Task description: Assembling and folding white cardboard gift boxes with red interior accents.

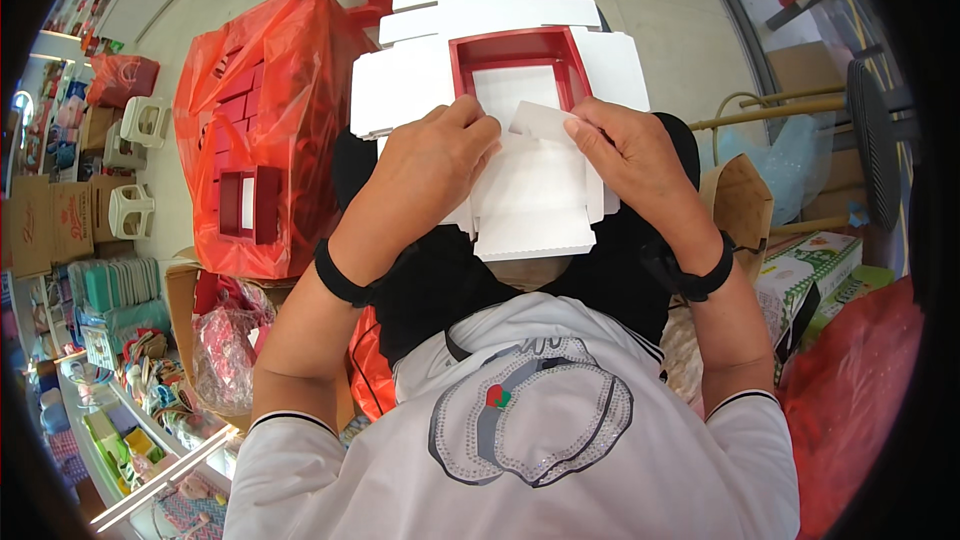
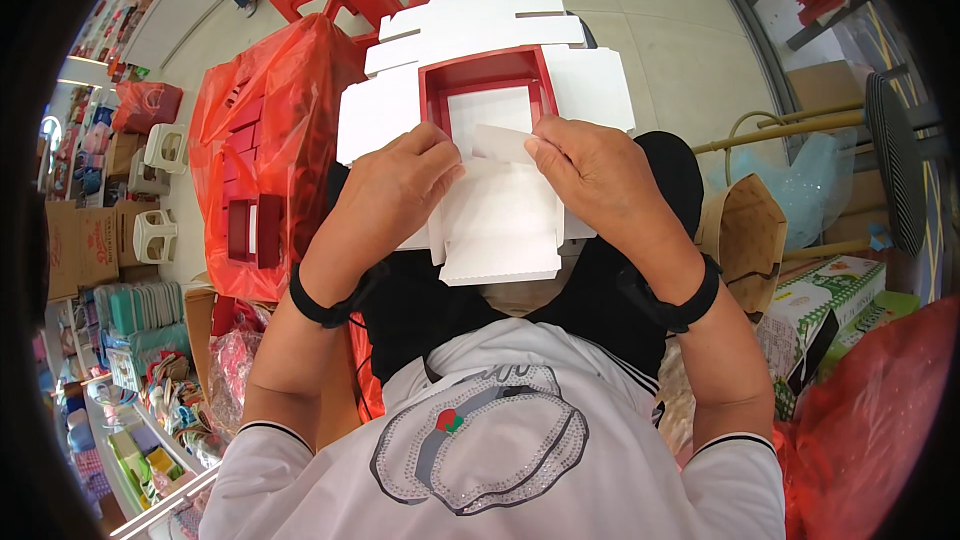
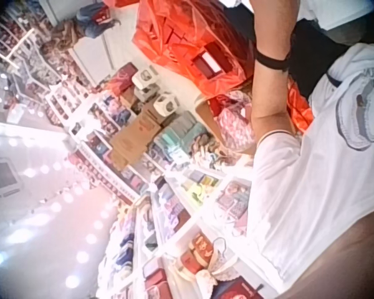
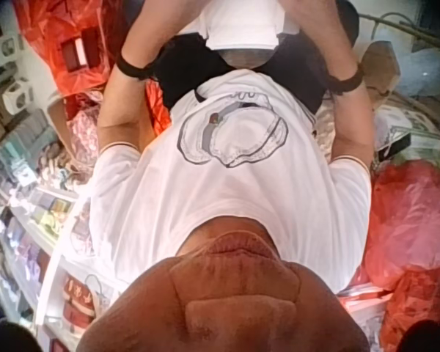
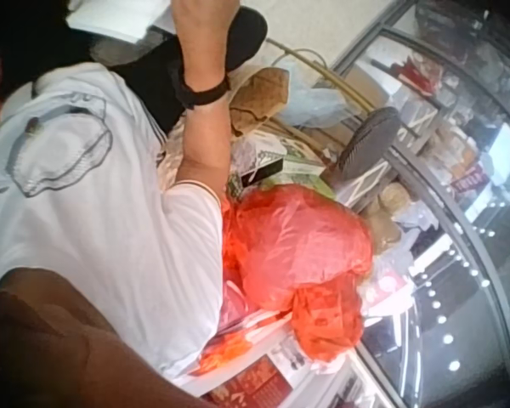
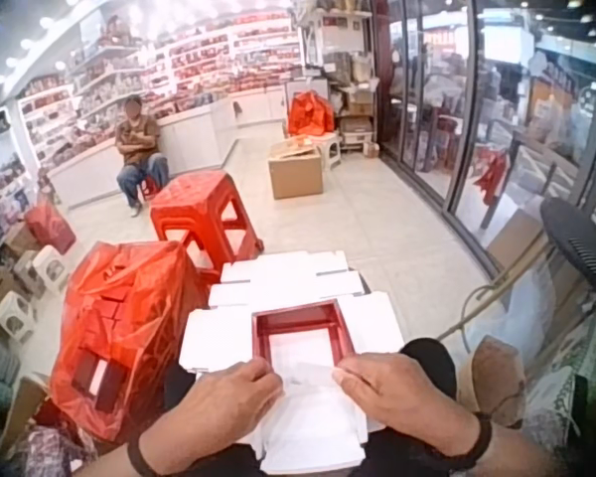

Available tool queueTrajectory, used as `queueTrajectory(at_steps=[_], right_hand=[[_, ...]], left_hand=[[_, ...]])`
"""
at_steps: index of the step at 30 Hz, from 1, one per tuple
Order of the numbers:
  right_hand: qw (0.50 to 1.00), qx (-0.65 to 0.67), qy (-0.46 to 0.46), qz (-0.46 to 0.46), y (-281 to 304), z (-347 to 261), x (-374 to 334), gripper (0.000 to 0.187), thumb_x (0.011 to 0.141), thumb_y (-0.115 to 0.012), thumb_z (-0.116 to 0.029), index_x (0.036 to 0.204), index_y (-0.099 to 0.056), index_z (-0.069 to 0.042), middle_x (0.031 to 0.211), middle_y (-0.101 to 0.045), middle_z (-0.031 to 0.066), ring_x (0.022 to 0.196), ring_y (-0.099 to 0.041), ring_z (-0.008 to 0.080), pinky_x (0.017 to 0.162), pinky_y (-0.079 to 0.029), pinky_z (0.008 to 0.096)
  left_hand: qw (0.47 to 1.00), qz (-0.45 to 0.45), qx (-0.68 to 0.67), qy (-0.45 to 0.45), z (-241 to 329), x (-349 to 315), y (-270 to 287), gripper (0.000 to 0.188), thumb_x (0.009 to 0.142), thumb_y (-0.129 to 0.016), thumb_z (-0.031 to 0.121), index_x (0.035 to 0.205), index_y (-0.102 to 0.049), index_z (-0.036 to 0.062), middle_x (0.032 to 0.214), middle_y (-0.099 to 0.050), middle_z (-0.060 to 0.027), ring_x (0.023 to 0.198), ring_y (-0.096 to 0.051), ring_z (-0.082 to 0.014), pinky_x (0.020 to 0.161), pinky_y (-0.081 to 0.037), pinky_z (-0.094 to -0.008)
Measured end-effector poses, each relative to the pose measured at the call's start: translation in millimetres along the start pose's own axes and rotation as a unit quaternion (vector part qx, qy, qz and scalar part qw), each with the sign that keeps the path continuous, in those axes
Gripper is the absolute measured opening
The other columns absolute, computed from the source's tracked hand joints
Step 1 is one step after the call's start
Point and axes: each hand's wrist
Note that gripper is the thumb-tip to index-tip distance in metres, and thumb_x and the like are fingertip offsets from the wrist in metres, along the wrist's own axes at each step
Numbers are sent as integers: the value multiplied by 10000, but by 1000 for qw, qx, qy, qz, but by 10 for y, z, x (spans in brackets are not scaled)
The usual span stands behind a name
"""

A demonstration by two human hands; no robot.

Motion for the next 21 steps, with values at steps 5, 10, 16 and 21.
queueTrajectory(at_steps=[5,10,16,21], right_hand=[[991,-119,52,-12,-38,16,-9,198,1042,-645,-243,995,-685,-55,836,-665,162,770,-660,383,680,-516,460],[983,-171,53,-40,-39,44,1,159,1036,-647,-223,1041,-698,-72,817,-637,158,788,-650,398,692,-510,484],[980,-181,70,-45,-38,65,29,163,1017,-652,-218,967,-670,-65,835,-682,156,795,-687,398,700,-539,513],[997,1,45,-56,-23,142,-14,242,1020,-628,-135,1237,-696,-52,957,-706,172,818,-663,344,796,-546,411]], left_hand=[[1000,-4,-3,19,-4,12,-9,135,938,-767,142,978,-653,79,987,-655,-54,909,-700,-295,735,-578,-424],[985,102,139,-19,90,78,-3,301,885,-810,163,1178,-739,144,1163,-734,-9,1241,-640,-298,1103,-452,-489],[993,30,100,-48,105,76,-213,262,909,-779,169,1165,-762,118,1045,-771,-36,1210,-658,-265,1150,-414,-493],[991,26,121,-51,92,130,-219,127,922,-768,169,1025,-771,94,912,-762,-61,1047,-700,-230,1135,-423,-474]])
Point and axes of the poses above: each hand's wrist, its own x-axis towards the middle knuckle, its own y-axis out of the back of the hand, z = x × y
